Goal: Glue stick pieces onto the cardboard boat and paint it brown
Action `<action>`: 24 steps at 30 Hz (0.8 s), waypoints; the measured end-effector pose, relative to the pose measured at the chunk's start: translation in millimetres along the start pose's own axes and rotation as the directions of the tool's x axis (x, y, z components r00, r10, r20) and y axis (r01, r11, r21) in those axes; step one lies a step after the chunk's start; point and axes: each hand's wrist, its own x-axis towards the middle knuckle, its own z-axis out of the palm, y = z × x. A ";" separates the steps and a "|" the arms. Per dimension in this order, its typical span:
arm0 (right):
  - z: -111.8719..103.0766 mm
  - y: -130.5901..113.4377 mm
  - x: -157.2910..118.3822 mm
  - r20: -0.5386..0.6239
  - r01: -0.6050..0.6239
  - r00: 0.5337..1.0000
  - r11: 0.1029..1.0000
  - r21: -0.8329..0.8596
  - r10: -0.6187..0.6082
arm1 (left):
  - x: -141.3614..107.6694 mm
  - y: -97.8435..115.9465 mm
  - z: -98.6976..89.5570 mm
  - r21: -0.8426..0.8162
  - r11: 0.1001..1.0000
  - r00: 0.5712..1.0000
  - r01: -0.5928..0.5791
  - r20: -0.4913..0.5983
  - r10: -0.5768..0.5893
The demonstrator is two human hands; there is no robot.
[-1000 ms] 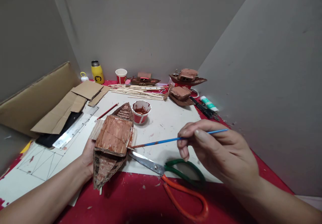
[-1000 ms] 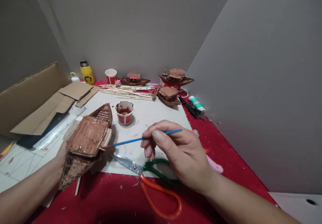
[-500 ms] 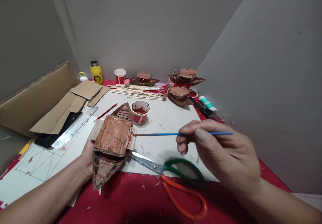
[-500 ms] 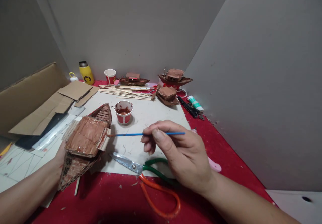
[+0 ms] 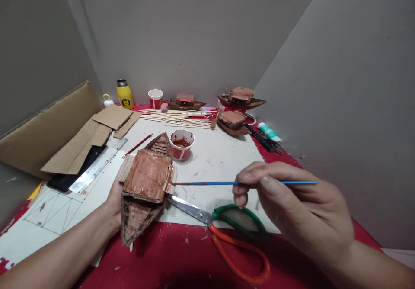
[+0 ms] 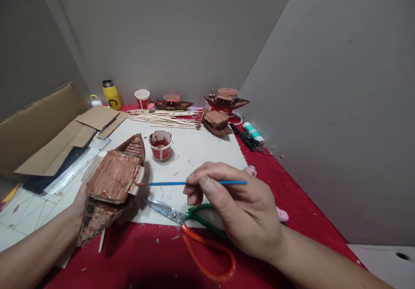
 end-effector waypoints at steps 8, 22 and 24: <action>0.6 1.3 3.7 -0.095 0.016 0.995 0.996 -0.083 -0.023 | 3.1 -0.8 -4.5 -0.018 0.999 0.995 -0.028 -0.101 0.026; 2.4 -4.6 6.2 -0.056 -0.058 0.997 0.998 -0.001 0.058 | 7.6 -1.7 -15.7 -0.144 0.989 1.000 0.024 0.008 -0.023; 1.3 0.9 11.4 -0.119 -0.055 0.991 0.998 0.013 0.056 | 7.5 -2.2 -15.3 -0.157 0.987 1.000 0.019 0.002 -0.019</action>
